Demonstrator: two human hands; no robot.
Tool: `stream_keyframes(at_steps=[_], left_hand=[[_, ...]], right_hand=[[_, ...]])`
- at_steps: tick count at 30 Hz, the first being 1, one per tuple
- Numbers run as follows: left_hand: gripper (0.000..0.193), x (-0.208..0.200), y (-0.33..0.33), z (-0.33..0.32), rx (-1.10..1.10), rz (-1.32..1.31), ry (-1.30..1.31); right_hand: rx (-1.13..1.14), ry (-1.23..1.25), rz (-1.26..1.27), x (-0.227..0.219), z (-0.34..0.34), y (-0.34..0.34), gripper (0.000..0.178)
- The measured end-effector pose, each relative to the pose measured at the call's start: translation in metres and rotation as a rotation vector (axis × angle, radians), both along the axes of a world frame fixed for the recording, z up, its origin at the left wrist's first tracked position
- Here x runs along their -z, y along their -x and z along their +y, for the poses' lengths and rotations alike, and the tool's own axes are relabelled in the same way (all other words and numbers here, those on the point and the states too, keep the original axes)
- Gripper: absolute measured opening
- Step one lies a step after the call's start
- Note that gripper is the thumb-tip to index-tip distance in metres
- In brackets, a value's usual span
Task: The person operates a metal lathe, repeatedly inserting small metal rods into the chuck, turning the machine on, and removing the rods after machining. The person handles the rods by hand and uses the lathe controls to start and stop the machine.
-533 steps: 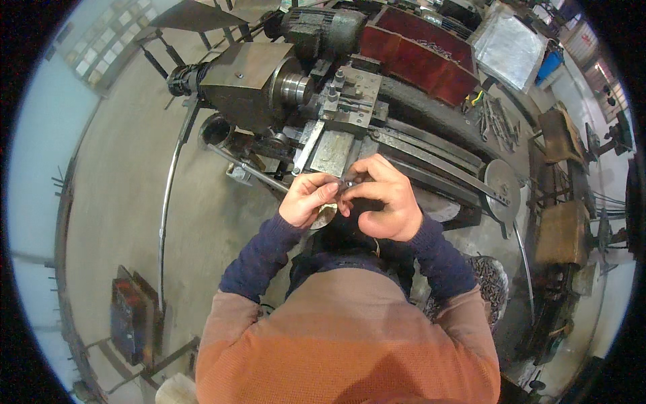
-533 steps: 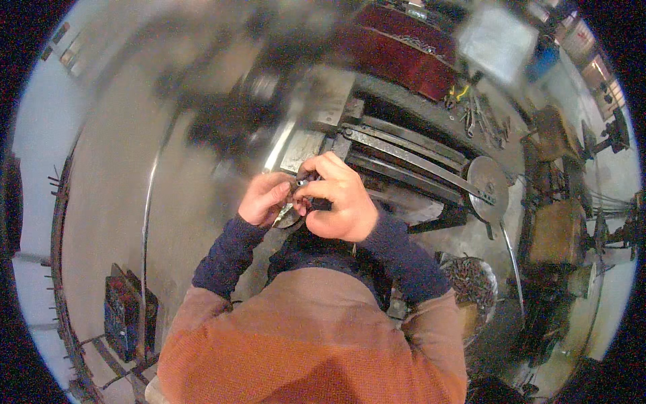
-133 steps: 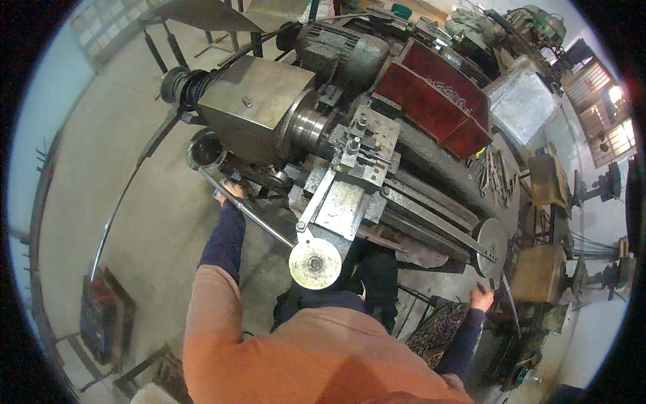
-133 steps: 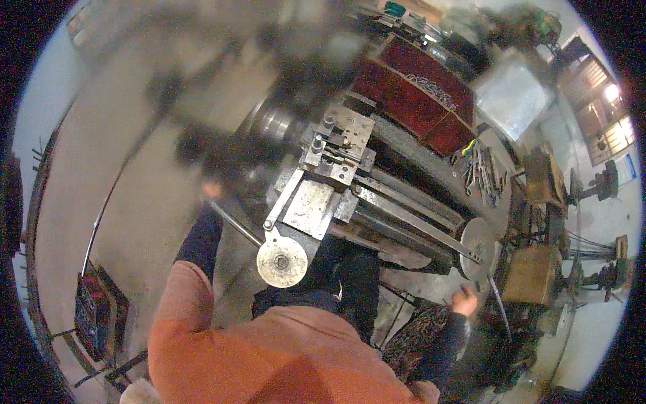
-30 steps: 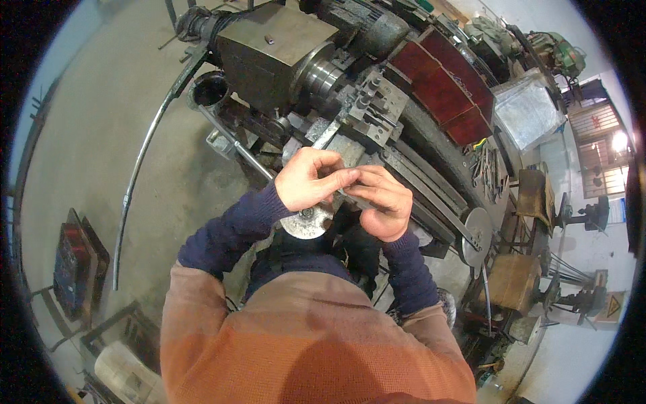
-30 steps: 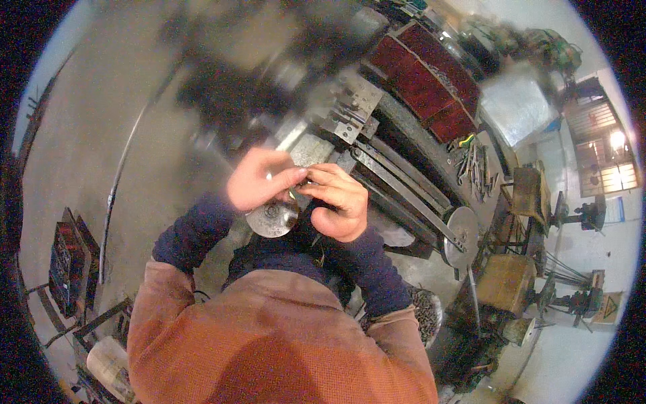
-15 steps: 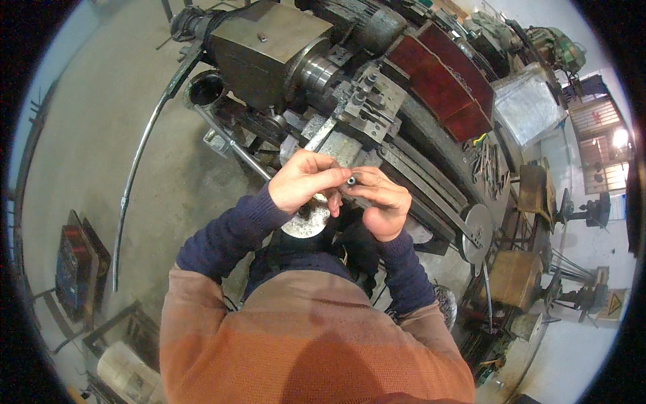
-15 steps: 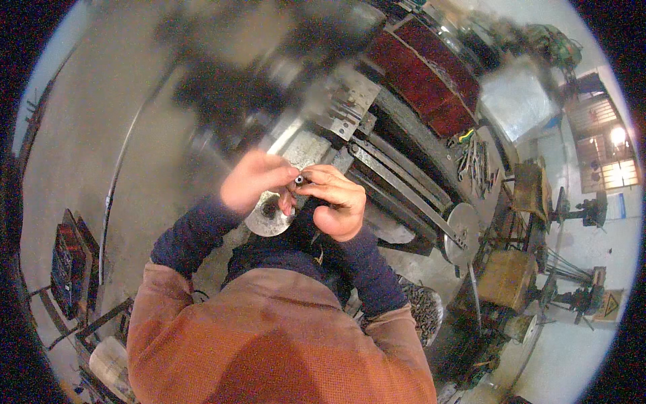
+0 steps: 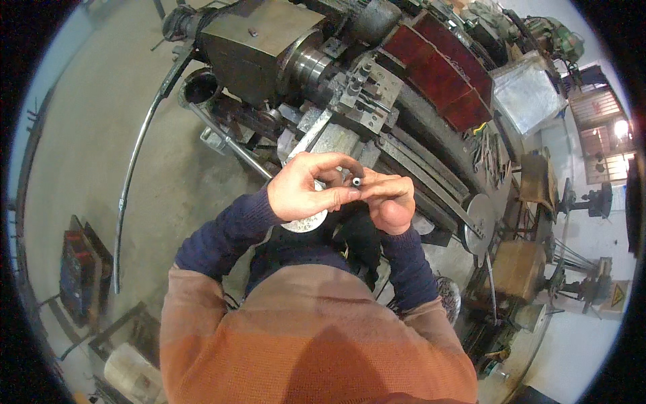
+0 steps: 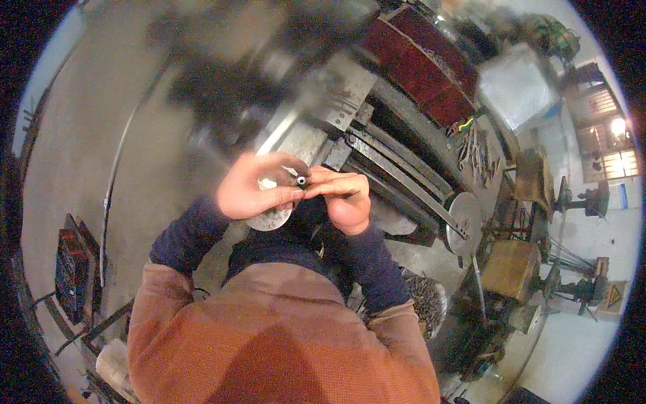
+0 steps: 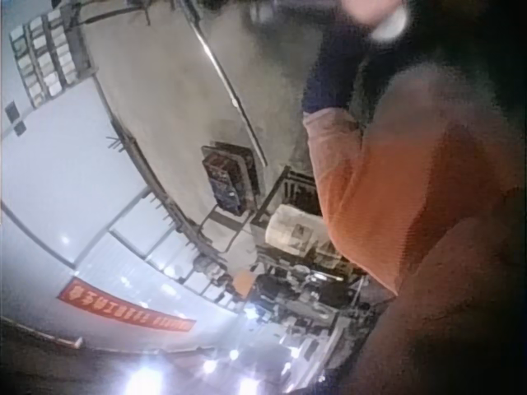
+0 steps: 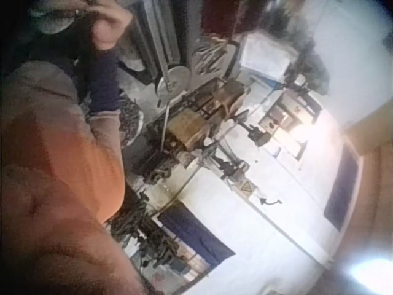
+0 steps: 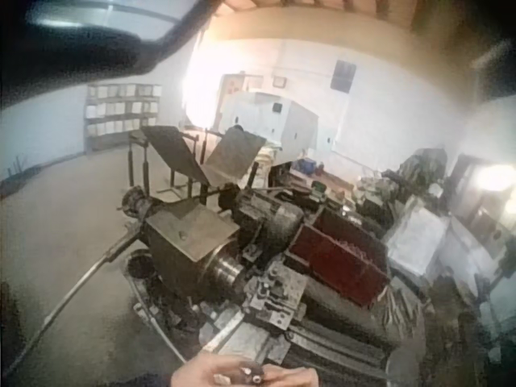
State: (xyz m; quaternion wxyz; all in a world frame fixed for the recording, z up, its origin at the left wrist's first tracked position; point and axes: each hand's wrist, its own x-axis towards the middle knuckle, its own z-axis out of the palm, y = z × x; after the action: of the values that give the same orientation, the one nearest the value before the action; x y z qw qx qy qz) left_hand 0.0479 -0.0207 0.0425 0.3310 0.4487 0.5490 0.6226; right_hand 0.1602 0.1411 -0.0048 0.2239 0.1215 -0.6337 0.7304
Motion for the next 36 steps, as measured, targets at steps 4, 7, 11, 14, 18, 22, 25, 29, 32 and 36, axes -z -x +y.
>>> stream_keyframes(at_steps=[4, 7, 11, 14, 18, 22, 25, 29, 32, 36], left_hand=[[0.019, -0.003, -0.001, 0.001, 0.084, -0.190, 0.041], [0.016, -0.004, 0.002, 0.000, 0.130, -0.225, 0.048], [0.016, 0.000, 0.003, 0.002, 0.193, -0.300, 0.040], [0.016, 0.002, 0.003, 0.003, 0.227, -0.311, 0.047], [0.016, 0.003, 0.005, 0.003, 0.259, -0.321, 0.070], [0.018, 0.004, 0.006, 0.005, 0.262, -0.390, 0.061], [0.019, 0.007, 0.010, 0.005, 0.227, -0.377, 0.057], [0.020, 0.008, 0.034, -0.014, 0.047, -0.229, 0.124], [0.021, 0.009, 0.071, -0.049, -0.266, -0.019, 0.170], [0.026, 0.013, 0.129, -0.127, -0.714, 0.659, 0.279]], right_hand=[[-0.116, 0.029, 0.087, -0.002, 0.002, 0.003, 0.045], [-0.135, 0.017, 0.103, -0.005, 0.001, 0.003, 0.044], [-0.143, 0.004, 0.098, -0.007, 0.001, 0.002, 0.042], [-0.173, 0.049, 0.056, -0.009, 0.001, 0.000, 0.041], [-0.243, 0.174, 0.110, -0.004, -0.001, 0.002, 0.039], [-0.299, 0.318, 0.068, -0.002, -0.002, 0.000, 0.041], [-0.276, 0.344, 0.061, -0.003, -0.002, 0.002, 0.042], [-0.145, 0.026, 0.003, -0.015, 0.018, 0.008, 0.040], [0.049, -0.621, 0.048, -0.055, 0.045, 0.038, 0.034], [0.236, -1.051, 0.060, -0.079, 0.059, 0.103, 0.033]])
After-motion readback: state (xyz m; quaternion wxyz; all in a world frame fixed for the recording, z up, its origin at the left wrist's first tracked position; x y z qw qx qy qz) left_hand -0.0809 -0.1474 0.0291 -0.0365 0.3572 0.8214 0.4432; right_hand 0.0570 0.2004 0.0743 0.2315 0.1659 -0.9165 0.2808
